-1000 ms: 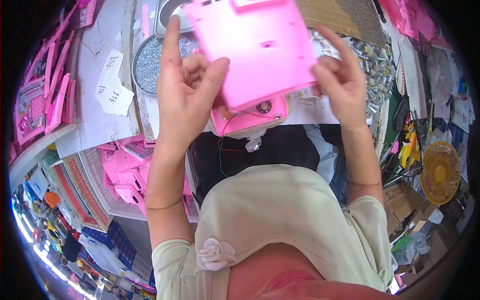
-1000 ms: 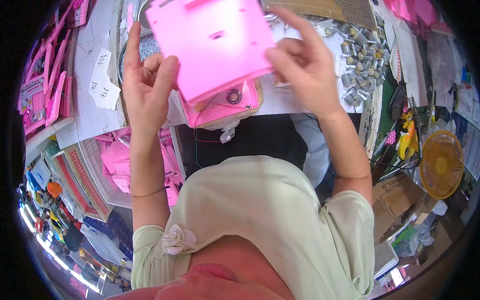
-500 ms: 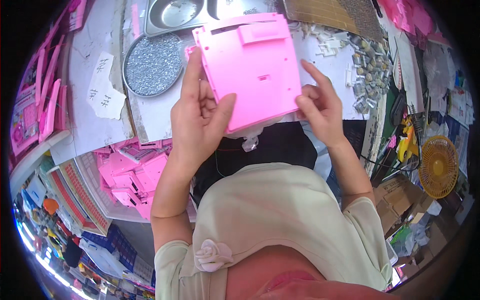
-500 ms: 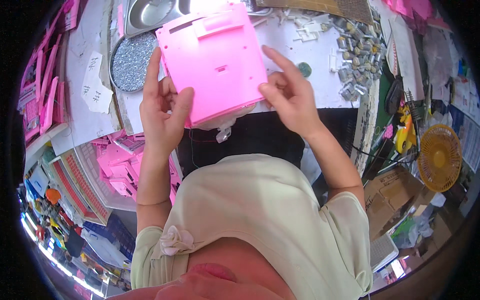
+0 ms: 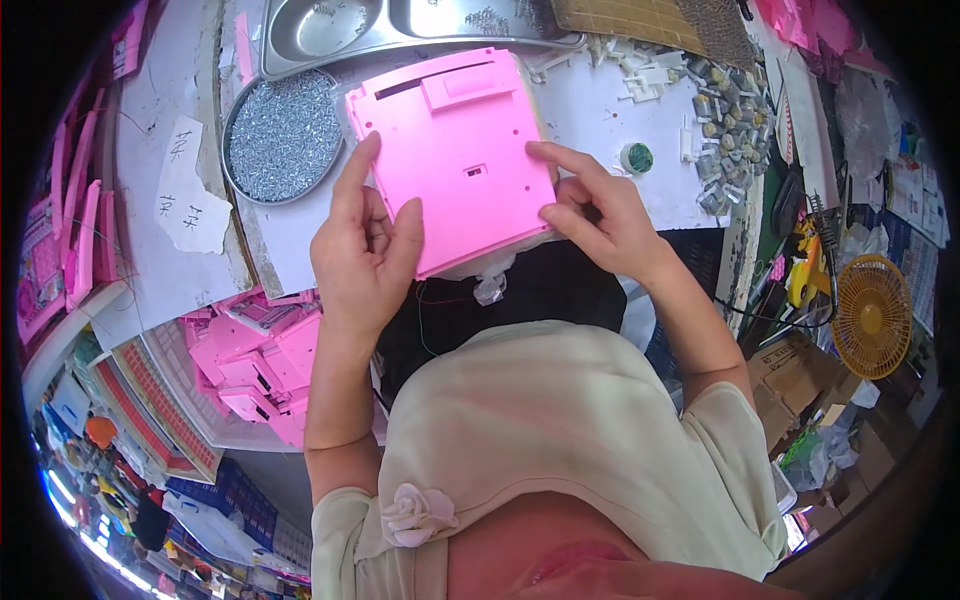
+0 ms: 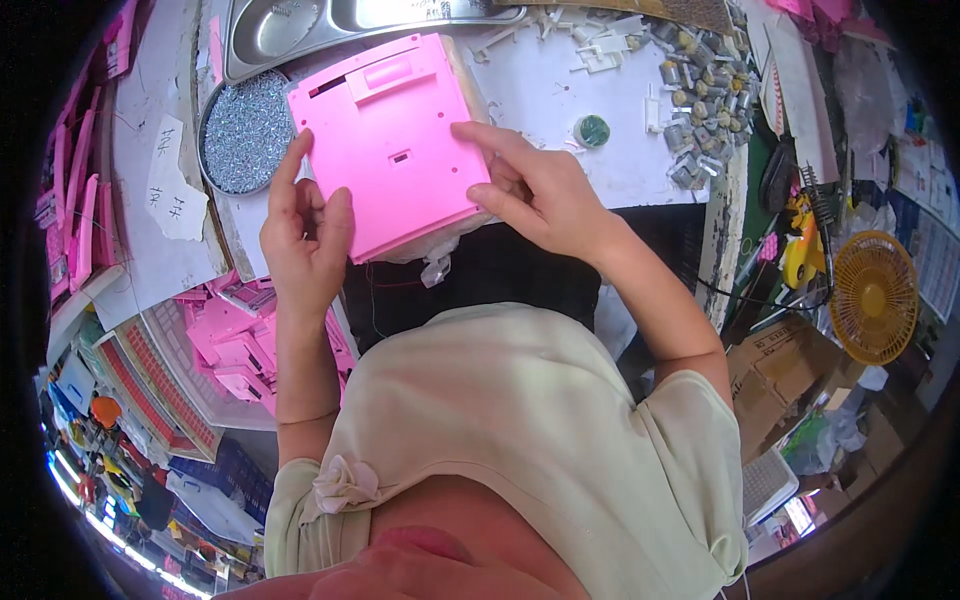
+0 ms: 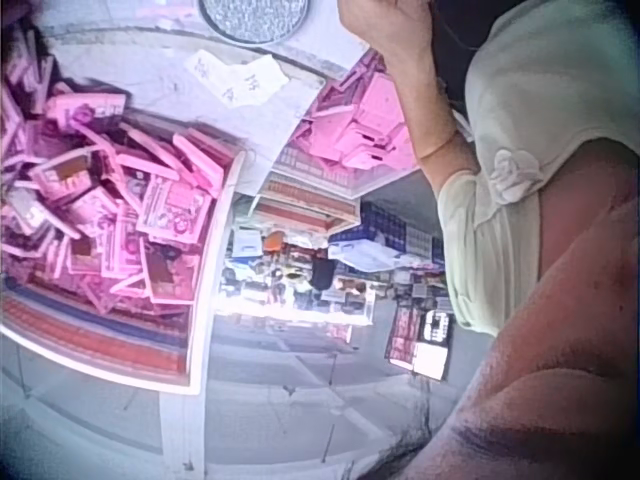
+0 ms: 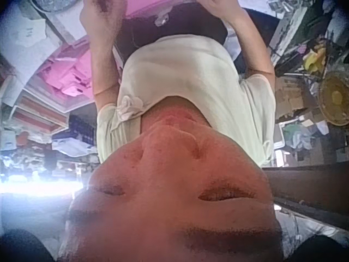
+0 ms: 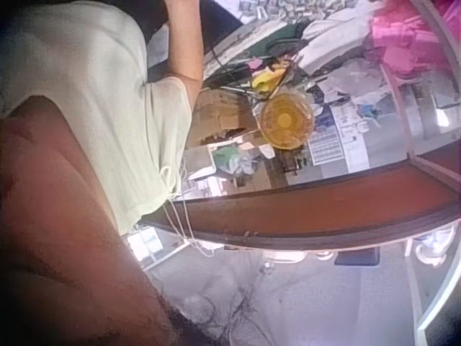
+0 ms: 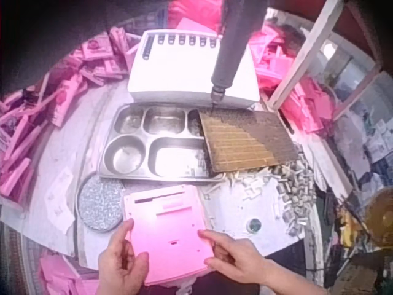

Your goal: Assembling a pink plastic toy component, including soldering internal wires and securing the back panel with screws.

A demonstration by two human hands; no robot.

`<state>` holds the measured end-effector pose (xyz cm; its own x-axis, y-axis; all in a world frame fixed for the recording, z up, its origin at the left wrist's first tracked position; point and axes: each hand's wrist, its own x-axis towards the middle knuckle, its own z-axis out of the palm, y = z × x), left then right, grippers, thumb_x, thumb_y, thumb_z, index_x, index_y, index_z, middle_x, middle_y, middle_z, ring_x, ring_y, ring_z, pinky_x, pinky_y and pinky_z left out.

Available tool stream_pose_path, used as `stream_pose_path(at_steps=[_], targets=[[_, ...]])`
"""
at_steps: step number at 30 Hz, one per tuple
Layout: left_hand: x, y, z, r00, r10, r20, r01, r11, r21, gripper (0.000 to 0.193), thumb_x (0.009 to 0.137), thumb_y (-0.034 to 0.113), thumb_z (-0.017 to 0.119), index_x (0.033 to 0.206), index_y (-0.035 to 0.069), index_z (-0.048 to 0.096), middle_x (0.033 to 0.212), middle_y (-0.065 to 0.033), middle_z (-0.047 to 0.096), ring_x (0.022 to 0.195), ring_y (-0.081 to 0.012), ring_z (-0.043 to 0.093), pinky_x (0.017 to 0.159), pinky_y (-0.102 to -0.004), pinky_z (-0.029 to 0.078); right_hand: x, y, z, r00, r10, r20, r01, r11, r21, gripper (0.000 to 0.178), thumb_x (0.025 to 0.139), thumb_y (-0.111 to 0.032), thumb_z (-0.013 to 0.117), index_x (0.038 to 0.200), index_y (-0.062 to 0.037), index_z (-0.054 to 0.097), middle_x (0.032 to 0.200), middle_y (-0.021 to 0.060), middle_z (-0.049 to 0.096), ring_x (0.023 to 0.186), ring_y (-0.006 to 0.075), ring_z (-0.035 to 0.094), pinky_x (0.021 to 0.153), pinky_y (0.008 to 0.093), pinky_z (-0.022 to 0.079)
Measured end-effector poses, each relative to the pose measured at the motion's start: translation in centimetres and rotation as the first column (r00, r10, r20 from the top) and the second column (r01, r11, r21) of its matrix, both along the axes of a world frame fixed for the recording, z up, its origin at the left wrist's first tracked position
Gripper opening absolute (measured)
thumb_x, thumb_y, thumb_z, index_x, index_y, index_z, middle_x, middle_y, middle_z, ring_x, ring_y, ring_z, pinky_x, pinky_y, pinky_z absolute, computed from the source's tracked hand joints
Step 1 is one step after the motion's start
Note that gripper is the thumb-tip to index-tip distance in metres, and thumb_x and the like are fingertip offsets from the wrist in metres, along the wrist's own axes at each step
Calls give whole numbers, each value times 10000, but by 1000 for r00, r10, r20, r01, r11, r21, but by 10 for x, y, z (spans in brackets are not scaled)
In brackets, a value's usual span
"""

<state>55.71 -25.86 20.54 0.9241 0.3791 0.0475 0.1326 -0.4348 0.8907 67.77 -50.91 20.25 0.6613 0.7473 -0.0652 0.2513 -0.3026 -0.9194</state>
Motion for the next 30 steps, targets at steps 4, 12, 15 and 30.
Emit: stream_pose_path(at_steps=[4, 12, 15, 30], targets=[[-5, -3, 2, 1000, 20, -18, -20, 999, -33, 616, 911, 70, 702, 1480, 5, 476, 678, 40, 491, 562, -41, 412, 524, -215, 350, 13, 5, 12, 991, 122, 60, -117, 990, -82, 612, 919, -170, 721, 1487, -82, 510, 611, 62, 489, 548, 163, 514, 572, 302, 427], [-17, -15, -4, 991, 105, -81, -109, 993, -35, 553, 935, 100, 706, 1444, -21, 528, 599, -13, 446, 516, -89, 430, 508, -249, 388, 21, 10, 25, 967, 225, 118, -181, 936, -300, 692, 859, -200, 799, 1500, -189, 538, 658, 79, 538, 528, 156, 478, 569, 316, 444], [-25, -15, -2, 996, 69, -60, -67, 997, 26, 505, 946, 92, 690, 1421, -23, 562, 596, -27, 440, 517, -96, 434, 521, -254, 400, 30, 12, 31, 950, 272, 153, -192, 896, -400, 671, 844, -210, 816, 1471, -222, 576, 593, 75, 484, 482, 162, 412, 531, 327, 416], [-21, 1, -3, 998, 31, -48, -32, 999, -11, 456, 894, 192, 761, 1303, 11, 677, 609, -71, 507, 548, -179, 522, 551, -331, 439, 27, 53, 79, 594, 676, 436, -197, 647, -737, 575, 861, -347, 743, 1344, -66, 605, 692, 127, 683, 644, 348, 688, 578, 451, 532]])
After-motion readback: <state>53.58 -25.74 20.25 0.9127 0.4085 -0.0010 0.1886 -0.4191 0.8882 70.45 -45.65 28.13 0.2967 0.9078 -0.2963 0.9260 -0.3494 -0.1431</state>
